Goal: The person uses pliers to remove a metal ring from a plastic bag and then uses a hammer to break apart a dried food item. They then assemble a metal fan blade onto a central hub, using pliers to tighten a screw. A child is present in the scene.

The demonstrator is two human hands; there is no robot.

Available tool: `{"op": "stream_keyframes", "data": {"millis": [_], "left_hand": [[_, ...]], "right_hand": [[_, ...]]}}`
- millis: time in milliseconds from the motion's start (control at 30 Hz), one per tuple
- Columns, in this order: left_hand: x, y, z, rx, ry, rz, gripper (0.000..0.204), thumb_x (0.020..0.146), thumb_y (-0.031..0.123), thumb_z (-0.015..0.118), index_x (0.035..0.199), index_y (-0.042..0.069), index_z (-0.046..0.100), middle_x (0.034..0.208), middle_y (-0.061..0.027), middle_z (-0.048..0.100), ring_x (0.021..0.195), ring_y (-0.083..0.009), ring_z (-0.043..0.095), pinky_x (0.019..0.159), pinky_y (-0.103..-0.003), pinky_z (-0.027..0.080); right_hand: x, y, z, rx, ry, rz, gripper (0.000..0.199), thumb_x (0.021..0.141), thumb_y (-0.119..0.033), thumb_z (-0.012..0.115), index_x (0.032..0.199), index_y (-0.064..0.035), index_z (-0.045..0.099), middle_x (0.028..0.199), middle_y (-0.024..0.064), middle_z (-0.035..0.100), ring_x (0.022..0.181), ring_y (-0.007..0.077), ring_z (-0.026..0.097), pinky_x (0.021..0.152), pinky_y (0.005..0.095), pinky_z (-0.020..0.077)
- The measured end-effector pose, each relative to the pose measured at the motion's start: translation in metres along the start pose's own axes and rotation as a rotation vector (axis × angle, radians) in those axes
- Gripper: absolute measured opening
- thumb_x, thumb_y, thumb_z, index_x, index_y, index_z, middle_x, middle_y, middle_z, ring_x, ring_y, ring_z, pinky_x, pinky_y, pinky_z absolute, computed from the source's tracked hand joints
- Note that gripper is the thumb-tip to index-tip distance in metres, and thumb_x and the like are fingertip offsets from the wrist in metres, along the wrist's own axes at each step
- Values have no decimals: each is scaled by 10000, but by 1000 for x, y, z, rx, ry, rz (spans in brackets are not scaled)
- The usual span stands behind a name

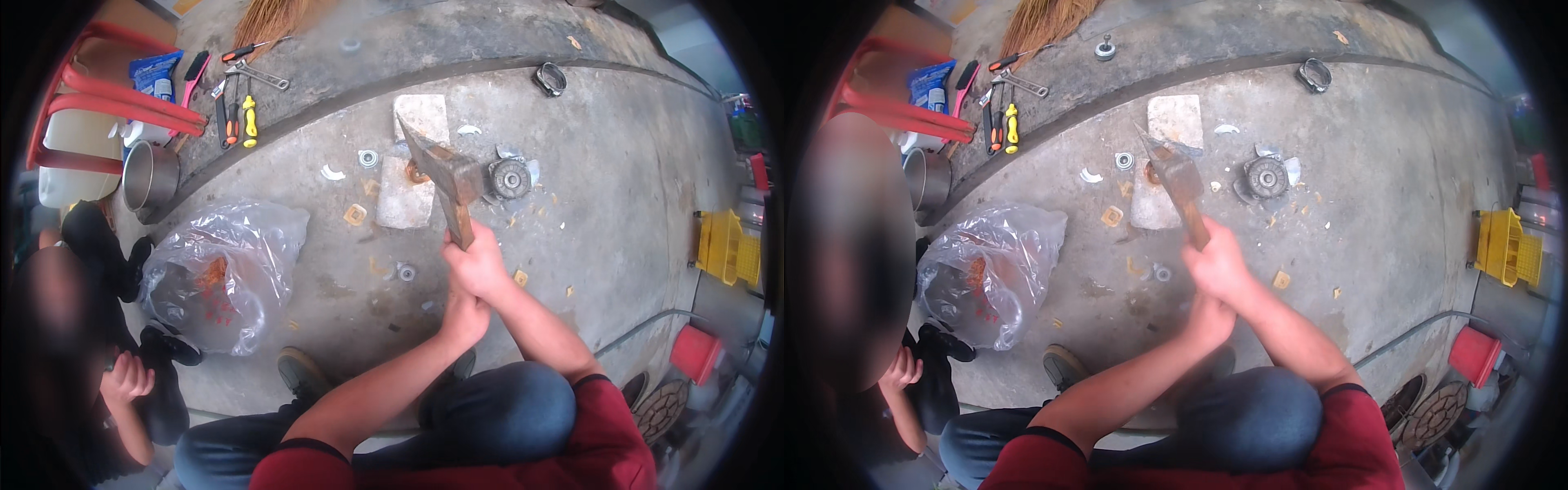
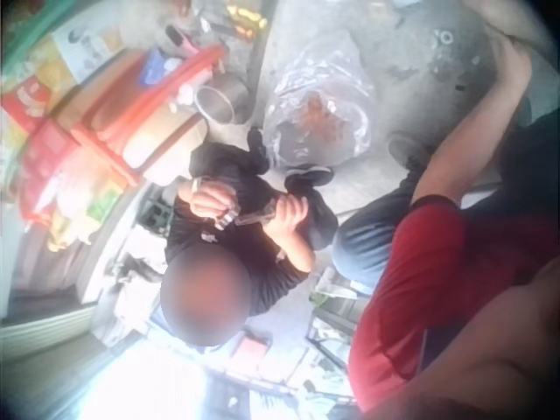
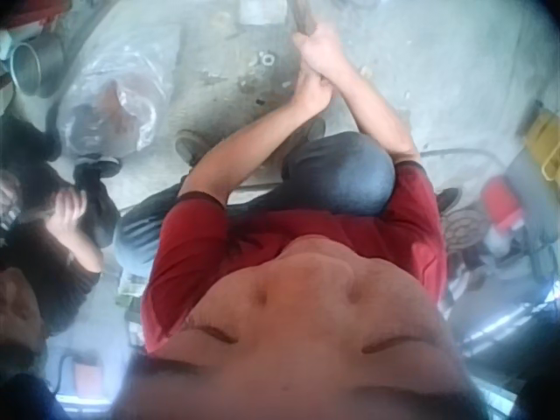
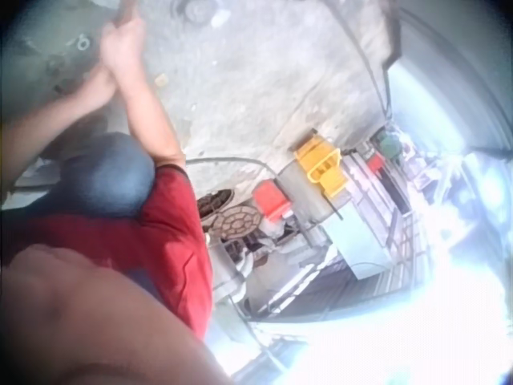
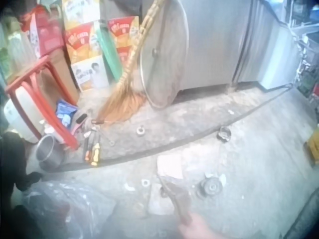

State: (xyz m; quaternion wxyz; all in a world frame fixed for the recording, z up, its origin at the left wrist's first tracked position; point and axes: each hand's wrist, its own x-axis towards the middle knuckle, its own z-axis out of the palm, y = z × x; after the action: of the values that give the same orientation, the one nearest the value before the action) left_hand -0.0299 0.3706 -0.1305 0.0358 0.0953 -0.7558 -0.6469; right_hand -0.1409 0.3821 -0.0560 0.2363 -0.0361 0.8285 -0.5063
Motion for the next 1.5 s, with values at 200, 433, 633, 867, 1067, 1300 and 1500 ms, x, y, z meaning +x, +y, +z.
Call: {"op": "stream_keyframes", "data": {"millis": [200, 433, 633, 867, 1067, 1300, 1500], "left_hand": [[13, -33, 2, -116, -271, -591, 512, 926, 198, 584, 1336, -55, 413, 1223, -237, 589, 1129, -325, 597, 926, -426, 477], [10, -50, -51, 80, -479, -591, 584, 905, 208, 620, 1387, -42, 407, 1271, -226, 601, 1172, -319, 592, 969, -401, 479], [81, -53, -112, 110, 196, -457, 519, 884, 336, 714, 1215, -33, 561, 1067, -176, 690, 975, -289, 671, 861, -391, 524], [103, -29, -116, -247, -39, -589, 312, 929, 221, 684, 1104, -31, 626, 886, -84, 688, 762, -121, 632, 692, -279, 517], [92, -3, -117, -65, -214, -614, 216, 934, 203, 671, 990, -5, 657, 802, -35, 667, 696, -105, 594, 664, -266, 492], [85, -19, -86, -409, -12, -854, 201, 949, 177, 651, 1059, 9, 658, 872, -67, 669, 746, -142, 623, 670, -284, 519], [54, -53, -96, -670, 254, -864, 239, 967, 148, 624, 1153, -2, 622, 929, -73, 666, 776, -158, 624, 712, -289, 529]], "right_hand": [[39, 92, 27, -126, -105, 139, 212, 770, -101, 556, 899, 59, 611, 717, 246, 615, 674, 363, 616, 644, 440, 498], [30, 91, 8, 348, -302, 341, 63, 786, -53, 568, 820, -2, 584, 590, 82, 565, 461, 197, 532, 461, 350, 426], [10, 82, -7, 526, -292, 351, 28, 793, -39, 578, 783, -34, 552, 556, 50, 528, 425, 162, 487, 441, 317, 403], [-19, 70, -5, 421, -317, 309, 56, 790, -12, 579, 766, -24, 530, 528, 60, 496, 425, 168, 478, 435, 316, 412], [-32, 84, -44, 778, -496, 489, 63, 785, -19, 581, 789, -34, 520, 572, 57, 502, 440, 159, 477, 446, 317, 420], [-51, 89, -30, 772, -306, 484, 63, 792, -7, 586, 826, -27, 536, 569, 59, 513, 448, 172, 497, 451, 315, 420], [-67, 105, -18, 201, -89, 120, 147, 802, -106, 641, 898, -36, 553, 683, 105, 604, 623, 261, 623, 574, 373, 488]]}}
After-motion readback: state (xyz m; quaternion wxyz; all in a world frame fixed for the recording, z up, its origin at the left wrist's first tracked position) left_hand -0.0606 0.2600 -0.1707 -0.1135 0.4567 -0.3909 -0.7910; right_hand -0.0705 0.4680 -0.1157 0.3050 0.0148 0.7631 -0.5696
